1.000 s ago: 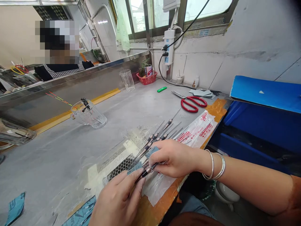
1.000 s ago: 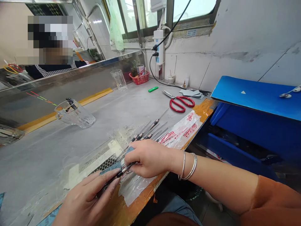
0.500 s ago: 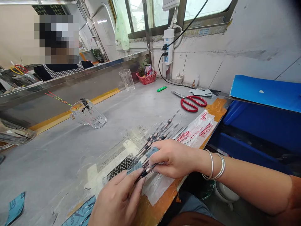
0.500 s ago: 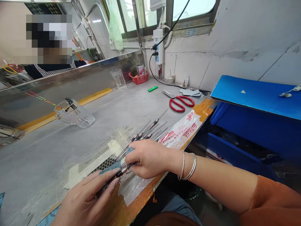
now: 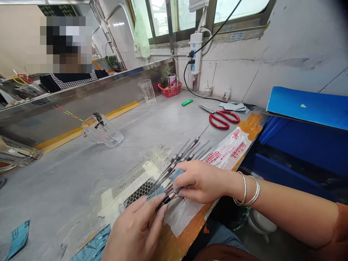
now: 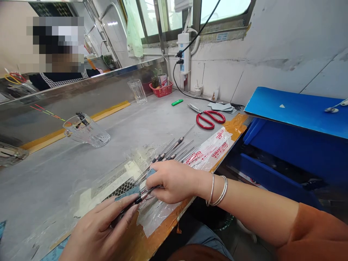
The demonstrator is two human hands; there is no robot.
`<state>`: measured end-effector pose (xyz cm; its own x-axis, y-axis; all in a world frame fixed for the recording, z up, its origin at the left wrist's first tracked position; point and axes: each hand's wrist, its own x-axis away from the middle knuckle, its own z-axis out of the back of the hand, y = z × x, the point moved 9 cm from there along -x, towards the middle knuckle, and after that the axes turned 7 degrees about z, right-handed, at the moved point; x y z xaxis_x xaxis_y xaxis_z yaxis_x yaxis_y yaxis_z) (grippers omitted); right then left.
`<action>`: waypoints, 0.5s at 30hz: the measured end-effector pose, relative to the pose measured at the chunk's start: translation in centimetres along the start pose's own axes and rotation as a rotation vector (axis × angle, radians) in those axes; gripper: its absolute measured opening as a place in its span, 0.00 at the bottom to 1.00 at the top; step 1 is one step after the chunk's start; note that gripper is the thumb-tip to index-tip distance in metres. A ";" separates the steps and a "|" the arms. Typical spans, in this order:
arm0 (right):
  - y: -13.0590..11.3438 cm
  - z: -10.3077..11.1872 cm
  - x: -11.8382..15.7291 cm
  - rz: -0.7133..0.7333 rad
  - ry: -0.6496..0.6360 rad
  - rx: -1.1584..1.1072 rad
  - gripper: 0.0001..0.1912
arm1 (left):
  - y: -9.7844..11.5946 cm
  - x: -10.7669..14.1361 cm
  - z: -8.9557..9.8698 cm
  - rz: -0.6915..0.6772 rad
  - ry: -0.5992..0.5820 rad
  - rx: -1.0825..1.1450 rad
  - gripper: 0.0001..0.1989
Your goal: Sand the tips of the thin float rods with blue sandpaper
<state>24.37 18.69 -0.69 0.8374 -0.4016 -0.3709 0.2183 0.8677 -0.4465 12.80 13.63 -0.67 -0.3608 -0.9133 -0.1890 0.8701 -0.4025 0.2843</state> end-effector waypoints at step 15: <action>-0.1 0.1 0.5 0.023 -0.017 0.114 0.09 | 1.2 -0.5 1.2 -0.108 0.102 -0.014 0.14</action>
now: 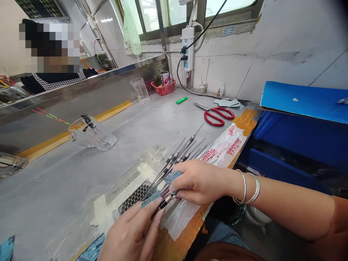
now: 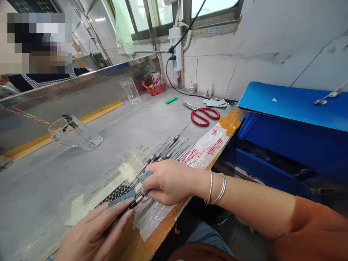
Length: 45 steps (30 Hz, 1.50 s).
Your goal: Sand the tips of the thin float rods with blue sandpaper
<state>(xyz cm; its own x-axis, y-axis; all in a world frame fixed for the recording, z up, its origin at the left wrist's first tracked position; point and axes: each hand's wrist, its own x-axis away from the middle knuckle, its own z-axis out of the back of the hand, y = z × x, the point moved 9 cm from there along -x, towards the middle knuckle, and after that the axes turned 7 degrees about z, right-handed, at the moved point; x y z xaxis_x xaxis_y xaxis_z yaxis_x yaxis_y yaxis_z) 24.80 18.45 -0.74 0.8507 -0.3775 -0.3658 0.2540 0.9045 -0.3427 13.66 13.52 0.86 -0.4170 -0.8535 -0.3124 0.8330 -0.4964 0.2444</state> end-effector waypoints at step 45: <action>0.0 -0.2 -0.3 0.020 0.057 -0.082 0.11 | -0.2 0.0 -0.8 0.035 -0.013 -0.048 0.14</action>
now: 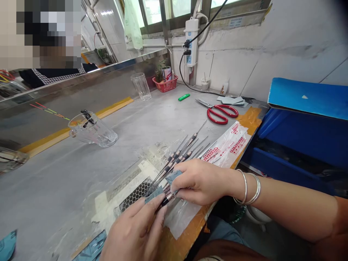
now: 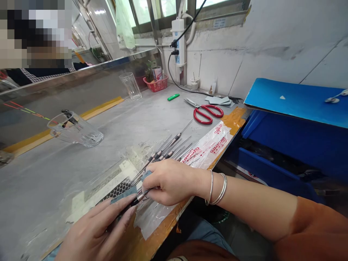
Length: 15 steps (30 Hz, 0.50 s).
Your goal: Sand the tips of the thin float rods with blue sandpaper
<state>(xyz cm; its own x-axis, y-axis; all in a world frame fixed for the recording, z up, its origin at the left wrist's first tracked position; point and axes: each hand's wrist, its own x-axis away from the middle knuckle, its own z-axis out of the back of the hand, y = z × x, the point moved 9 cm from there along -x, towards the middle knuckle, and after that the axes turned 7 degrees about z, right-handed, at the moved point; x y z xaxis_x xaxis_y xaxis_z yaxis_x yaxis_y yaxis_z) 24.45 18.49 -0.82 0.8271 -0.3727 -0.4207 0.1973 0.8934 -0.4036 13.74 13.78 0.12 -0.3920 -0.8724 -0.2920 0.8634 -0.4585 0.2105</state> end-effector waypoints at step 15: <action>-3.5 1.7 1.7 0.111 0.216 0.059 0.10 | -1.8 0.6 -0.4 0.107 -0.054 0.040 0.13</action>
<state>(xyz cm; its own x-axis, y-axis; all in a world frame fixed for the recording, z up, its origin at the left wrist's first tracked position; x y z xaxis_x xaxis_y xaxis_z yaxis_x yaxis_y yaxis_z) 26.11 15.16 1.24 0.7152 -0.3103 -0.6263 0.1468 0.9427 -0.2995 12.05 14.15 -0.85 -0.3161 -0.9240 -0.2151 0.8882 -0.3679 0.2752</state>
